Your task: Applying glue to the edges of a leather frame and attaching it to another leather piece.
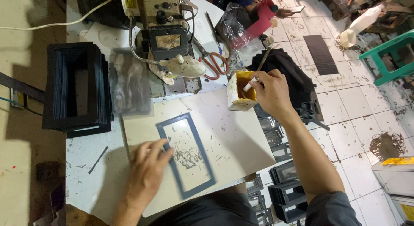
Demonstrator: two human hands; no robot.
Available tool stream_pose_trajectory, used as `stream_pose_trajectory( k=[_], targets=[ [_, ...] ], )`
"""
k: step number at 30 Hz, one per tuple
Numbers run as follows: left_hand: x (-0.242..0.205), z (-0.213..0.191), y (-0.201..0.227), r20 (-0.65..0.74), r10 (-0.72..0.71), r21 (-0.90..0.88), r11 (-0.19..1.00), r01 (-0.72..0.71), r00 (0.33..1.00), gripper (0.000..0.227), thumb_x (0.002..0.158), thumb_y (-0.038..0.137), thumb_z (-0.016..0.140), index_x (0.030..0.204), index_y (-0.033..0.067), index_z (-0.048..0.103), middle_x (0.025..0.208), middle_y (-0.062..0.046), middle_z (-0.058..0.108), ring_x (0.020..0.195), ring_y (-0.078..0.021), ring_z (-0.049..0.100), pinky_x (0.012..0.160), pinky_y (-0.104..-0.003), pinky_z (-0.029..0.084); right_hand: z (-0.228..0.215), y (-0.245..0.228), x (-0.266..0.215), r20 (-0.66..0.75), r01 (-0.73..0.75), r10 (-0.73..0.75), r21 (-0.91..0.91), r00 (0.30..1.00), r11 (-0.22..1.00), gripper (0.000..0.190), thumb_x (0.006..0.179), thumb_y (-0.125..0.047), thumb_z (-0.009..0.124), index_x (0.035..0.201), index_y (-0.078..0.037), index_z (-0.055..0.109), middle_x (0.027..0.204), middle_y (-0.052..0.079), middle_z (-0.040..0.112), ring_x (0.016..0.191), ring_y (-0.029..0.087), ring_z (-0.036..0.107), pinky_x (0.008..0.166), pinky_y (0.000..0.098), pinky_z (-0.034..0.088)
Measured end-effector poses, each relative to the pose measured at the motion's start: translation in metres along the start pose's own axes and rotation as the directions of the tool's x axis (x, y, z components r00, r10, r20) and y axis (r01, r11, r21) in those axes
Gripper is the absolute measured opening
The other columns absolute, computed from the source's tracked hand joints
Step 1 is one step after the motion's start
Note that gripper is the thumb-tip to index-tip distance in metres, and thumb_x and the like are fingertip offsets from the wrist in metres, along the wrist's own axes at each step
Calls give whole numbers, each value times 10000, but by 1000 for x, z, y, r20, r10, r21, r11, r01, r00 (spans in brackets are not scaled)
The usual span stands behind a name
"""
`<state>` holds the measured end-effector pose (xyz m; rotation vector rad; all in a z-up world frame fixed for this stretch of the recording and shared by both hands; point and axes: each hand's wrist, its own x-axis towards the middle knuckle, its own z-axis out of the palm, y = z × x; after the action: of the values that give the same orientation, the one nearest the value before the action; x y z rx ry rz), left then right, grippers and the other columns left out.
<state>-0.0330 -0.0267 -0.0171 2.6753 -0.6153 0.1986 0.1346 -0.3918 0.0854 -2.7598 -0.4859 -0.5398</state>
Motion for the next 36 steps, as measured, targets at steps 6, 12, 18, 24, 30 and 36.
stream_pose_trajectory(
  k=[6, 12, 18, 24, 30, 36],
  targets=[
    [0, -1, -12, -97, -327, -128, 941, 314, 940, 622, 910, 310, 689, 1464, 121, 479, 1323, -107, 630, 1272, -305, 530, 1103, -454, 394, -12, 26, 1, 177, -217, 154, 434, 972, 874, 153, 990, -102, 696, 1100, 2, 713, 972, 75, 765, 854, 100, 675, 744, 283, 526],
    [17, -21, -27, 72, -175, -270, 944, 188, 982, 936, 847, 315, 699, 1603, 131, 177, 1482, -119, 539, 1356, -335, 397, 1138, -540, 268, -32, 12, 5, 295, -387, 273, 464, 916, 797, 144, 1019, -95, 653, 1098, 17, 700, 919, 9, 732, 755, 47, 545, 660, 227, 443],
    [31, -27, -24, 204, -203, -188, 952, 242, 958, 1030, 804, 395, 764, 1628, 189, 181, 1542, -83, 525, 1375, -322, 368, 1099, -510, 310, -34, -4, -1, 401, -386, 185, 507, 897, 771, 135, 994, -78, 659, 1074, 16, 714, 845, -7, 711, 763, 30, 594, 653, 216, 473],
    [38, -26, -38, 79, -131, -293, 945, 149, 988, 1041, 822, 393, 800, 1600, 126, 162, 1493, -134, 522, 1279, -337, 439, 1101, -491, 362, -50, -111, -22, 310, -169, -170, 814, 935, 556, 198, 958, -68, 697, 1145, -5, 706, 1013, 51, 709, 921, 79, 634, 801, 225, 524],
    [37, 4, -54, -139, -92, -451, 892, 20, 986, 1061, 831, 240, 803, 1643, 114, 133, 1509, -100, 573, 1325, -299, 481, 1151, -482, 365, 36, -155, -10, 225, -36, -158, 675, 962, 737, 194, 963, -108, 724, 1149, -55, 725, 951, 50, 675, 818, 86, 559, 698, 234, 457],
    [38, -4, -54, -109, -100, -406, 913, 47, 989, 1050, 853, 227, 786, 1637, 113, 97, 1480, -135, 574, 1299, -288, 543, 1158, -432, 370, 102, -162, -7, 347, -264, 13, 687, 938, 677, 153, 984, -109, 697, 1110, -23, 710, 953, 33, 659, 800, 88, 583, 692, 249, 471]
  ],
)
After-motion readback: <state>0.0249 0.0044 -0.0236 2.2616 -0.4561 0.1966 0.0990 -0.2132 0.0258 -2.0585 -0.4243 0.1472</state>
